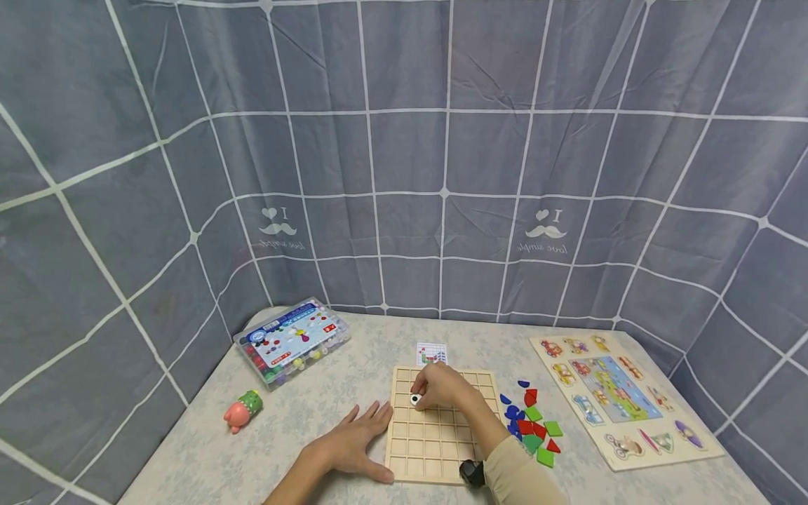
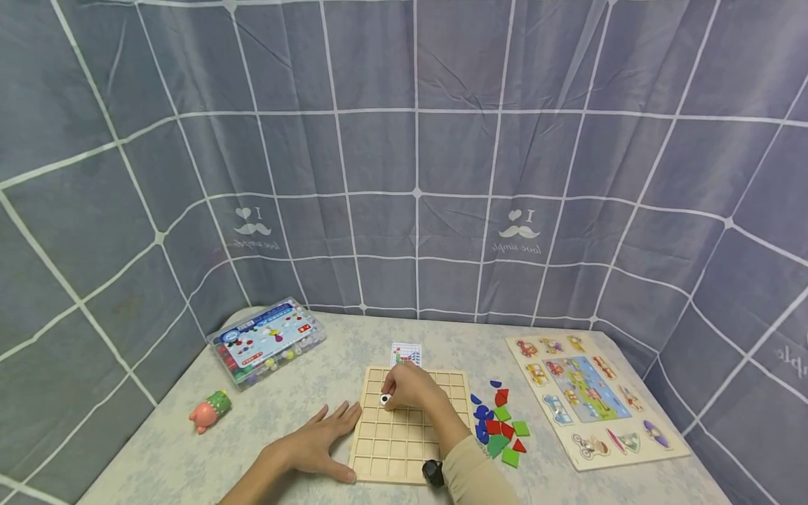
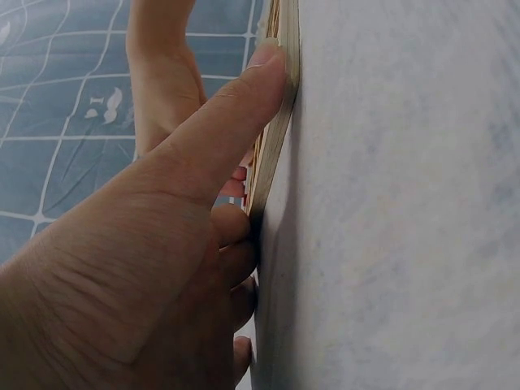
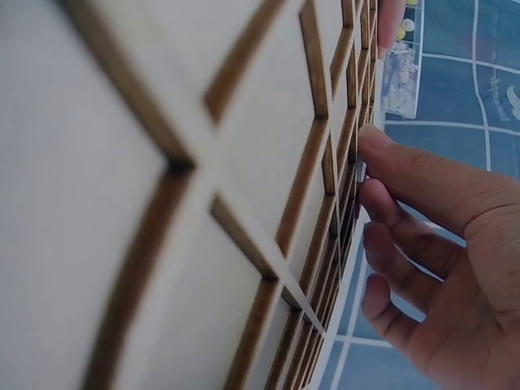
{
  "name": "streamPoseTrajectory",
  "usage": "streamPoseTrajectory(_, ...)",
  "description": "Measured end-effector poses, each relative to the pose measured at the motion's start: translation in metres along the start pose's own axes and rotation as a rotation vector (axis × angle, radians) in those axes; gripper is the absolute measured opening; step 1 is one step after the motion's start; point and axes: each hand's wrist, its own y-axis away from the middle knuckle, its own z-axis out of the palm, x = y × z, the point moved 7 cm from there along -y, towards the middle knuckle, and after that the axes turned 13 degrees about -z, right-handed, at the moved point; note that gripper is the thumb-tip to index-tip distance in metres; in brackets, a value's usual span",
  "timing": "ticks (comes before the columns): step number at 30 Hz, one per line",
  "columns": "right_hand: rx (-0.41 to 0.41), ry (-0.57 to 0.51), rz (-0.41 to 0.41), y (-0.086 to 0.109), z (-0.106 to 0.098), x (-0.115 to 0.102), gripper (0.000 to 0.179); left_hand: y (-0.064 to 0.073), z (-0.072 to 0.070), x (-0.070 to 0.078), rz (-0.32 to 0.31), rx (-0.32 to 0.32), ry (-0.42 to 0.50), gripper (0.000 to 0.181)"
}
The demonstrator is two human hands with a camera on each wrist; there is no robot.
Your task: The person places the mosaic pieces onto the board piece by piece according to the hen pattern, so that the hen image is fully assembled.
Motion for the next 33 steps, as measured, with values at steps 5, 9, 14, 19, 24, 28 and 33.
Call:
streamPoseTrajectory(5, 0.002, -0.010, -0.004, 0.000, 0.000, 0.001, 0.016, 0.000, 0.000, 0.000, -0.008, -0.004, 0.005, 0.112)
streamPoseTrajectory(9, 0.002, -0.006, 0.000, 0.000, 0.000, 0.002, 0.016, 0.000, 0.000, 0.001, -0.008, -0.009, 0.012, 0.112)
streamPoseTrajectory(14, 0.000, 0.004, -0.001, -0.001, 0.000, 0.002, 0.017, 0.000, 0.000, 0.001, -0.005, -0.011, 0.016, 0.112)
streamPoseTrajectory(19, -0.004, -0.009, -0.013, 0.001, 0.000, 0.002, 0.018, -0.001, 0.001, -0.001, -0.010, -0.013, 0.018, 0.112)
streamPoseTrajectory(24, 0.014, -0.008, -0.026, 0.009, -0.006, 0.004, 0.018, -0.001, 0.002, -0.002, -0.010, -0.010, 0.012, 0.113)
streamPoseTrajectory(28, 0.041, 0.007, -0.017, 0.018, -0.014, 0.010, 0.017, -0.001, 0.002, -0.001, -0.001, -0.008, 0.017, 0.112)
streamPoseTrajectory(33, 0.056, -0.007, 0.002, 0.030, -0.022, 0.019, 0.016, -0.002, 0.001, -0.001, 0.009, -0.010, 0.028, 0.112)
